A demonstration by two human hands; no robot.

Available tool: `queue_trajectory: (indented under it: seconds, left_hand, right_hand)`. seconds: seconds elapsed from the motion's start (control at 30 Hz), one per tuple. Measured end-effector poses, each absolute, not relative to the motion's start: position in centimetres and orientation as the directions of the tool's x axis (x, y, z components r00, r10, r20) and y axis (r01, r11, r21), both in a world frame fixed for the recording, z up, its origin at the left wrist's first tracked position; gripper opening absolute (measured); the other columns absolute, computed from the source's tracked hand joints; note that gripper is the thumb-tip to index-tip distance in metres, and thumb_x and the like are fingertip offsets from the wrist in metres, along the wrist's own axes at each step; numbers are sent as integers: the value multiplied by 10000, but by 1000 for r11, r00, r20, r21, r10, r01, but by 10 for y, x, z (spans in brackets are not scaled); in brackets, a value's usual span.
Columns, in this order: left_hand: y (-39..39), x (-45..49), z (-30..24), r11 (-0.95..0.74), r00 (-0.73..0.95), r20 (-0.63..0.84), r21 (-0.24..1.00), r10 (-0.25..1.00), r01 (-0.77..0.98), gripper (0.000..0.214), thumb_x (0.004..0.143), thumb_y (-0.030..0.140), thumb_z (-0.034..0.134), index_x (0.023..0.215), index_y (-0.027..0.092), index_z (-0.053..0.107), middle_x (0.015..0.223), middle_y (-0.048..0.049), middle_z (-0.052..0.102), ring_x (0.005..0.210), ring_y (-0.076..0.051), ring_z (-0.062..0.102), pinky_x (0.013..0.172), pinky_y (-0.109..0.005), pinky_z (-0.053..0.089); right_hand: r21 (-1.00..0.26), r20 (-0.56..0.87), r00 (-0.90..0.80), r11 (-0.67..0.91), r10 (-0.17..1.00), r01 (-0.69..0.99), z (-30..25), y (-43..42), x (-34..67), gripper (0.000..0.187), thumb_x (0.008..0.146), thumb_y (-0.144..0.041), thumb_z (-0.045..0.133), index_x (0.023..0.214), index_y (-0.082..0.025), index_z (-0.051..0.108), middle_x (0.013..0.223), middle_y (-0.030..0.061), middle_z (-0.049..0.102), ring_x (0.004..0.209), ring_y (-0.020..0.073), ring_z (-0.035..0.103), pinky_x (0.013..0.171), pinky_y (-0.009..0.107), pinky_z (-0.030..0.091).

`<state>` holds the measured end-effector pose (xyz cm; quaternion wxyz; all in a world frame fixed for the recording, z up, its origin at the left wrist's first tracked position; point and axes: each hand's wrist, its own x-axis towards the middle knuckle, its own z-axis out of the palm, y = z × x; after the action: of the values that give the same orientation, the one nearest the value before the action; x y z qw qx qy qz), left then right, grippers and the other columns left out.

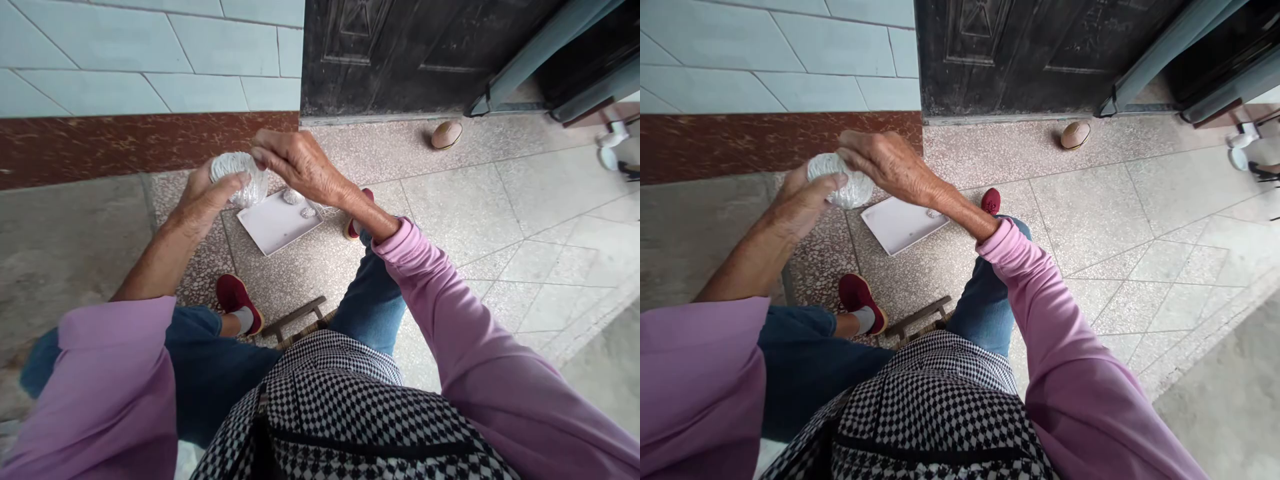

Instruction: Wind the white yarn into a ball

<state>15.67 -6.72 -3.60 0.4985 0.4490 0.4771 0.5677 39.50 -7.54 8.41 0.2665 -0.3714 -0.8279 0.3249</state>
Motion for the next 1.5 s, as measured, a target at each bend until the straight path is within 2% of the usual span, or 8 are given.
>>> queue_trajectory:
  seconds: [0.2,0.4,0.5,0.67,0.93,1.23,1.33,1.5]
  left_hand:
    - [-86,171,-37,159,92,-144,969,985,-190,495,936,652,895,1138,205,831,1032,-135,801,900,-289,680,879,-444,677]
    - [-82,159,-34,141,197,-84,945,977,-294,892,960,1037,719,1276,209,822,1063,-217,820,943,-390,772,878,-562,760]
    - [-83,142,-32,169,409,-73,964,910,-203,936,843,1041,895,1286,217,850,1053,-227,845,1202,-493,864,1058,-639,807]
    - [-95,124,-16,209,633,-83,970,770,-126,771,790,744,1090,1331,218,929,1064,-207,897,932,-421,890,814,-540,830]
    - [-93,150,10,-74,115,149,866,982,-495,866,731,850,1019,1382,310,831,1271,-199,890,1525,-566,799,1347,-765,726]
    - [-94,163,43,-200,-100,173,815,980,-543,1233,929,1354,405,1344,267,812,1305,-165,808,1330,-403,808,1035,-493,800]
    - [-93,148,62,-170,-116,126,783,985,-598,1079,1081,1255,412,1406,291,771,1355,-95,830,1407,-312,790,1041,-322,768]
    - [-91,106,111,-141,-264,-28,790,964,-597,545,1416,758,454,1417,264,686,1494,-19,823,1879,-213,551,1552,-292,518]
  right_hand:
    - [-820,50,-456,298,888,490,95,-70,403,640,1248,-868,694,935,-335,528,945,72,658,1211,367,686,920,389,667]
    - [-935,-7,-464,159,886,318,92,-67,405,629,1225,-801,865,925,-321,593,805,10,577,940,284,609,685,315,576]
    - [-957,-27,-481,117,876,267,78,-57,409,646,1296,-733,840,898,-311,557,680,-52,400,715,225,386,564,284,396]
    - [-973,-47,-493,72,869,220,52,-43,419,671,1377,-722,745,911,-288,536,674,-104,306,668,192,167,565,284,218]
    - [-994,-90,-545,-44,834,97,25,-38,397,988,901,-1246,796,926,-308,486,668,-119,209,673,189,129,613,330,190]
    - [-990,-127,-563,-66,817,126,33,-69,349,901,685,-1238,568,946,-377,610,712,-69,57,662,275,225,669,454,209]
    - [-990,-129,-540,-82,832,110,39,-71,349,936,692,-1261,495,961,-374,626,711,-74,70,660,264,186,655,453,217]
    - [-979,-183,-459,-120,869,164,51,-70,398,910,819,-1233,684,925,-349,502,714,-103,139,672,207,137,647,392,202]
